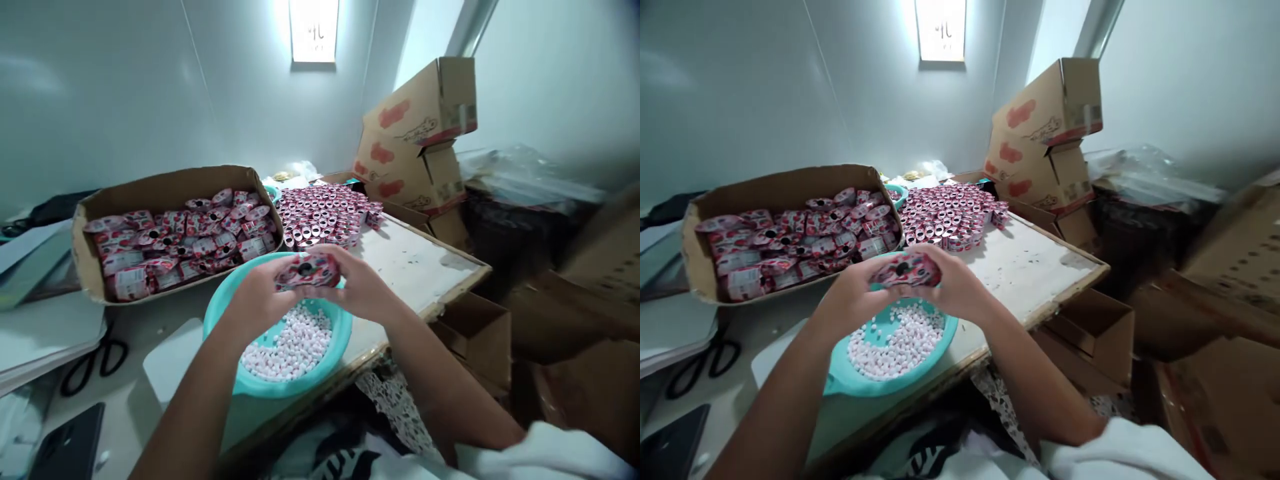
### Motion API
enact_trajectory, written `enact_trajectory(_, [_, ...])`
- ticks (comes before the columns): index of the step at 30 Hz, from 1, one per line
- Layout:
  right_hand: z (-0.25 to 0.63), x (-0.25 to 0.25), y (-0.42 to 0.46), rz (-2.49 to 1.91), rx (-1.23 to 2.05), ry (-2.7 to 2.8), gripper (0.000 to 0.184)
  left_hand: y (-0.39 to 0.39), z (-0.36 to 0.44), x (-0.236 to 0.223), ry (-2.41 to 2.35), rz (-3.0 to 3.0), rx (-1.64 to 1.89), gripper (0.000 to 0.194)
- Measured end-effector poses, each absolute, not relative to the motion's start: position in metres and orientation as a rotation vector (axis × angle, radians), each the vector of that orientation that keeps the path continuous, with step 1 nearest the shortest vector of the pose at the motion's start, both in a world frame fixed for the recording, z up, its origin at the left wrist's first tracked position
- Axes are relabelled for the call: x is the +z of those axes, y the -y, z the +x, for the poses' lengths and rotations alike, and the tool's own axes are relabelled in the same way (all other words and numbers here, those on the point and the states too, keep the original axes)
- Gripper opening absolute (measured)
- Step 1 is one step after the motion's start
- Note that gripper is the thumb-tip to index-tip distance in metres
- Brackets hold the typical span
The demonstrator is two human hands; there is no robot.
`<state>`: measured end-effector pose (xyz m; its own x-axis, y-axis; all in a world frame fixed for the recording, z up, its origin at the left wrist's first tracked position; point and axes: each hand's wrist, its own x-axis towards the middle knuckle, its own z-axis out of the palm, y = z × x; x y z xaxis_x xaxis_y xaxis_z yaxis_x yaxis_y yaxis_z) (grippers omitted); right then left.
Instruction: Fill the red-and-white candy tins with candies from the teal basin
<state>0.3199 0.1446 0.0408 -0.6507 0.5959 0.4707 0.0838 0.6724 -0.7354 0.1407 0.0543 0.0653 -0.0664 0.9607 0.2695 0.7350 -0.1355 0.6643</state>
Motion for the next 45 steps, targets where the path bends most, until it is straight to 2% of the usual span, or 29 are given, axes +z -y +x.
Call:
enact_trajectory(2, [0.347,0.032,-0.158,-0.703,0.820,2.013,0.049,-0.074,0.142,0.060,-1.880,1.927,0.875,0.057])
enact_trajectory(4, [0.369,0.014,-0.181,-0.893,0.735,1.793,0.051,-0.095,0.132,0.050,-2.026,1.971,0.636,0.060])
enact_trajectory(7, [0.389,-0.033,-0.223,-1.218,0.697,1.531,0.059,-0.128,0.111,0.029,-2.148,2.087,0.178,0.044])
enact_trajectory(12, [0.386,-0.107,-0.268,-1.368,0.761,1.603,0.053,-0.158,0.087,-0.007,-2.158,2.160,-0.023,0.023])
enact_trajectory(15, [0.380,-0.124,-0.274,-1.305,0.781,1.666,0.053,-0.157,0.078,-0.021,-2.146,2.196,0.008,0.008])
enact_trajectory(19, [0.380,-0.130,-0.274,-1.289,0.756,1.702,0.059,-0.153,0.074,-0.027,-2.116,2.206,0.070,0.007])
enact_trajectory(22, [0.381,-0.128,-0.266,-1.331,0.649,1.694,0.069,-0.141,0.077,-0.010,-2.100,2.202,0.142,0.008])
enact_trajectory(25, [0.383,-0.120,-0.253,-1.283,0.332,1.701,0.068,-0.104,0.074,0.030,-2.247,2.143,0.392,0.015])
enact_trajectory(28, [0.384,-0.111,-0.240,-1.229,0.078,1.745,0.050,-0.050,0.062,0.073,-2.582,1.747,0.607,0.033])
enact_trajectory(30, [0.383,-0.108,-0.235,-1.233,0.028,1.757,0.043,-0.016,0.050,0.084,-2.791,1.483,0.614,0.044])
enact_trajectory(33, [0.381,-0.109,-0.236,-1.200,0.044,1.712,0.044,0.018,0.033,0.064,-2.923,1.182,0.496,0.052])
enact_trajectory(36, [0.379,-0.112,-0.244,-1.197,0.113,1.678,0.047,0.034,0.018,0.023,-2.804,1.067,0.423,0.065])
enact_trajectory(39, [0.379,-0.120,-0.253,-1.229,0.176,1.604,0.057,0.036,0.003,-0.003,-2.633,1.056,0.463,0.060])
enact_trajectory(42, [0.379,-0.127,-0.257,-1.233,0.215,1.495,0.069,0.018,-0.014,0.006,-2.616,1.197,0.575,0.073])
enact_trajectory(43, [0.378,-0.126,-0.257,-1.222,0.210,1.474,0.070,0.005,-0.020,0.014,-2.650,1.279,0.632,0.071])
enact_trajectory(45, [0.376,-0.115,-0.255,-1.176,0.125,1.448,0.068,-0.033,-0.030,0.032,-2.746,1.443,0.717,0.053])
